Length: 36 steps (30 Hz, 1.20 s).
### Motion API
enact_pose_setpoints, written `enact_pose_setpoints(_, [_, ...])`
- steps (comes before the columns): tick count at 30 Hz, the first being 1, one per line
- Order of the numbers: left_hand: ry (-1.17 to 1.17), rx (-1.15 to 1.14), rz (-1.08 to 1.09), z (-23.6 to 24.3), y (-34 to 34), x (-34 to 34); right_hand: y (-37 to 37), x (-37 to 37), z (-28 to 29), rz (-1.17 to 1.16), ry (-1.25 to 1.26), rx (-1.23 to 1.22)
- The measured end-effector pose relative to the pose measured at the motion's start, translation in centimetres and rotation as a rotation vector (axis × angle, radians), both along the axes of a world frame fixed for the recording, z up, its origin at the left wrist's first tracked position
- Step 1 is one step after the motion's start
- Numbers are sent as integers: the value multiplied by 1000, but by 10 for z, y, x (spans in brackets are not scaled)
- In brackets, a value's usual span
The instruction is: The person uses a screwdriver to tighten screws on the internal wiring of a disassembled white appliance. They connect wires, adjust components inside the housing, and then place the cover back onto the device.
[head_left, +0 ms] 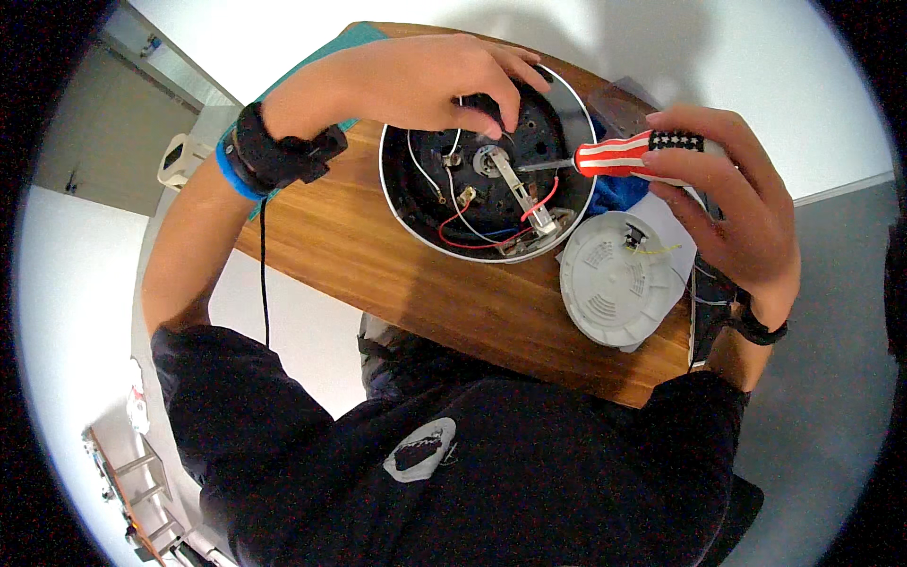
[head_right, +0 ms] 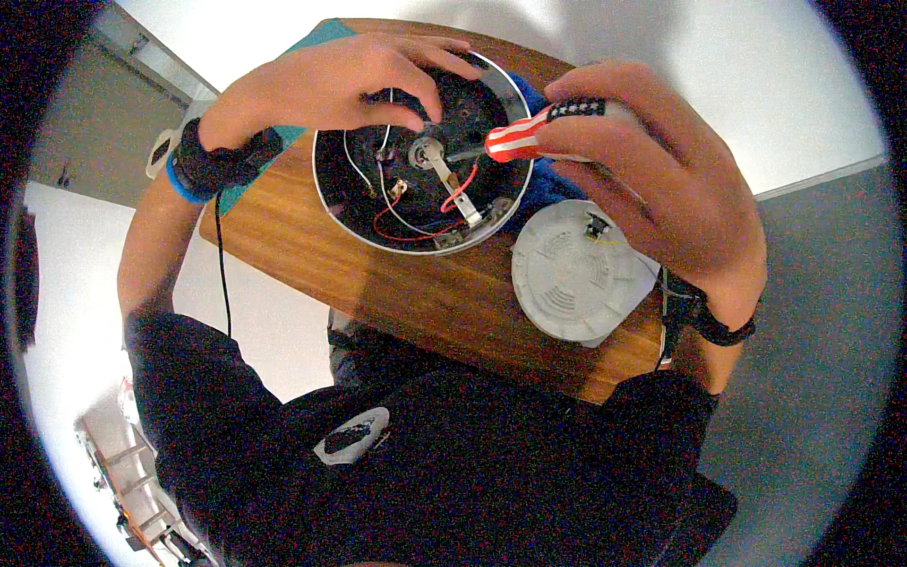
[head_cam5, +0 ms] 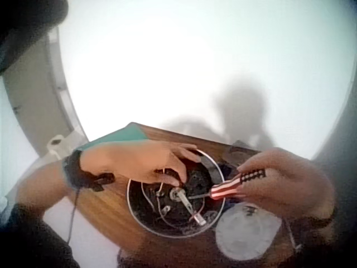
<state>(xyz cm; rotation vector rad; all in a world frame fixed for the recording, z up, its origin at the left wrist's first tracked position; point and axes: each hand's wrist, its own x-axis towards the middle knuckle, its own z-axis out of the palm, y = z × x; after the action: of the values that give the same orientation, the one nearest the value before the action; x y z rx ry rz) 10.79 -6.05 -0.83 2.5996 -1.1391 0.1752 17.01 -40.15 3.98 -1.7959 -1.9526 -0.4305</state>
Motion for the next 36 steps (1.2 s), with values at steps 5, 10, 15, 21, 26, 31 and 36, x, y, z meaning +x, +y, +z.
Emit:
enact_pose_setpoints(5, [-129, -43, 125, 3, 12, -15, -3, 0, -7, -23, 14, 4])
enact_pose_setpoints(10, [-86, -262, 407, -17, 29, -36, 11, -13, 5, -26, -55, 62])
enact_pose_setpoints(15, [295, -509, 566, -34, 36, -57, 16, -18, 5, -29, -28, 102])
enact_pose_setpoints(21, [1049, -861, 617, -67, 64, -48, 25, -15, -11, -22, -50, 130])
enact_pose_setpoints(26, [935, -741, 642, -29, 30, -85, 18, 4, -34, -133, 247, 471])
enact_pose_setpoints(31, [1010, -694, 465, -75, 72, -80, 26, 9, -25, 51, 314, 617])
enact_pose_setpoints(36, [907, -710, 490, -138, 82, -86, 41, -24, -17, -2, -71, 246])
